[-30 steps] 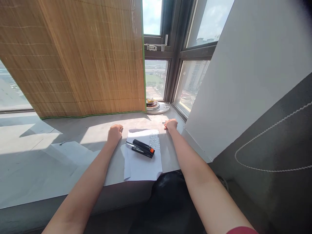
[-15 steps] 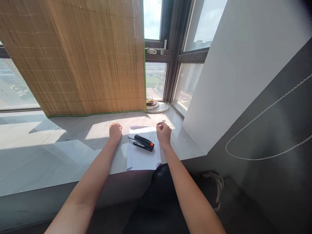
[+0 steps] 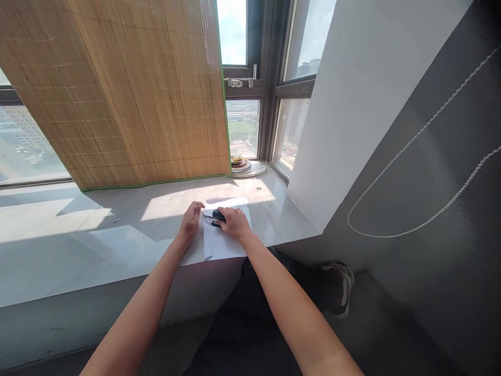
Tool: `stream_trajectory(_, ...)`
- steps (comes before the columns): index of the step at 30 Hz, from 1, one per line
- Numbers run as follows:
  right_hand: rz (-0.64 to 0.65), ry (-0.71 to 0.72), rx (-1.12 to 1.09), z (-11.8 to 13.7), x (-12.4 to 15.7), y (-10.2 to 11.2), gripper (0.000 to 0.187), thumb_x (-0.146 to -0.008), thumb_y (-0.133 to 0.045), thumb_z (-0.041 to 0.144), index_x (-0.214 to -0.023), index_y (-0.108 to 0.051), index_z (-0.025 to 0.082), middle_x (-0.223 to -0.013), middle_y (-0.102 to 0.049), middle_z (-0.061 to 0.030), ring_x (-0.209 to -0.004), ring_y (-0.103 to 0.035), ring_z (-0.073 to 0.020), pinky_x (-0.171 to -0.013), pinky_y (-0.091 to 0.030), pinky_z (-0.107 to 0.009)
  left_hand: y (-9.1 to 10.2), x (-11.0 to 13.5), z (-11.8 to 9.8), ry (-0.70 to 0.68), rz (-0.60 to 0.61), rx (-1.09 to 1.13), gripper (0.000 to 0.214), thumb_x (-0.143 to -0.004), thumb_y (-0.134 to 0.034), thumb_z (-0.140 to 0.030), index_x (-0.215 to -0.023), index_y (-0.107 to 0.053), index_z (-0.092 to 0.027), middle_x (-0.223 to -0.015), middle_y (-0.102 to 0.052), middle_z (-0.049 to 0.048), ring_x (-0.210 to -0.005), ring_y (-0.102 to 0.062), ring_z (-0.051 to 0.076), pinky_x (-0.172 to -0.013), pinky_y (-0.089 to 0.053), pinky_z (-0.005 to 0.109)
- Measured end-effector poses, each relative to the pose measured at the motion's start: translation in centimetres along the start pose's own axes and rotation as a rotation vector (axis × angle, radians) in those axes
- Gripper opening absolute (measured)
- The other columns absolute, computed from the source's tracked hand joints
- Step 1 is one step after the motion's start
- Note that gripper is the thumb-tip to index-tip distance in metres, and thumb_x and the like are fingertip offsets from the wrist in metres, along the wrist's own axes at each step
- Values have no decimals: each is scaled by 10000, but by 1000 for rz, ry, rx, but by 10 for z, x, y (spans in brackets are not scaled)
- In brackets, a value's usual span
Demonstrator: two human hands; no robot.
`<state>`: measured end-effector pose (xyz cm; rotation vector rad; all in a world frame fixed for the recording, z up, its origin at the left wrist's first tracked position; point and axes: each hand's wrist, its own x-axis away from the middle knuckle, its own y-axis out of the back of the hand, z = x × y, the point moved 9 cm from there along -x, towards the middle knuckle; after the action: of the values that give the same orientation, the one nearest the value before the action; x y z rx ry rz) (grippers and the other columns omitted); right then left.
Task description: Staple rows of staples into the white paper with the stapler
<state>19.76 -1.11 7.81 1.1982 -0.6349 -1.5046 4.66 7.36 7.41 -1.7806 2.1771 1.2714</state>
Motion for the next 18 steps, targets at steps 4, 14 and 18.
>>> stream_trajectory(4, -32, 51, 42, -1, 3, 6, 191, -1030, -681, 260, -1219, -678, 239, -1124, -763, -70, -1030, -668, -257, -925, -400, -361, -6, 3, -16, -105, 83, 42, 255, -1067, -462, -364, -1081, -669, -216, -1057, -705, 77, -990, -650, 231, -903, -539, 360)
stream_trajectory(14, -128, 51, -37, -25, 14, 27, 255, -1007, -641, 158, -1239, -683, 255, -1109, -746, -45, -1084, -635, -251, -899, -341, -339, -9, 6, -27, -280, 126, 113, 231, -989, -683, -385, -1134, -804, -250, -1122, -778, 91, -1058, -707, 251, -906, -562, 400)
stream_trajectory(18, -95, 85, -11, -20, 14, 22, 222, -1003, -651, 149, -1191, -703, 254, -1120, -751, -38, -1080, -634, -247, -909, -335, -352, -21, 4, -23, -250, 221, 143, 264, -984, -685, -451, -1074, -823, -245, -1149, -786, 111, -1084, -721, 269, -909, -589, 424)
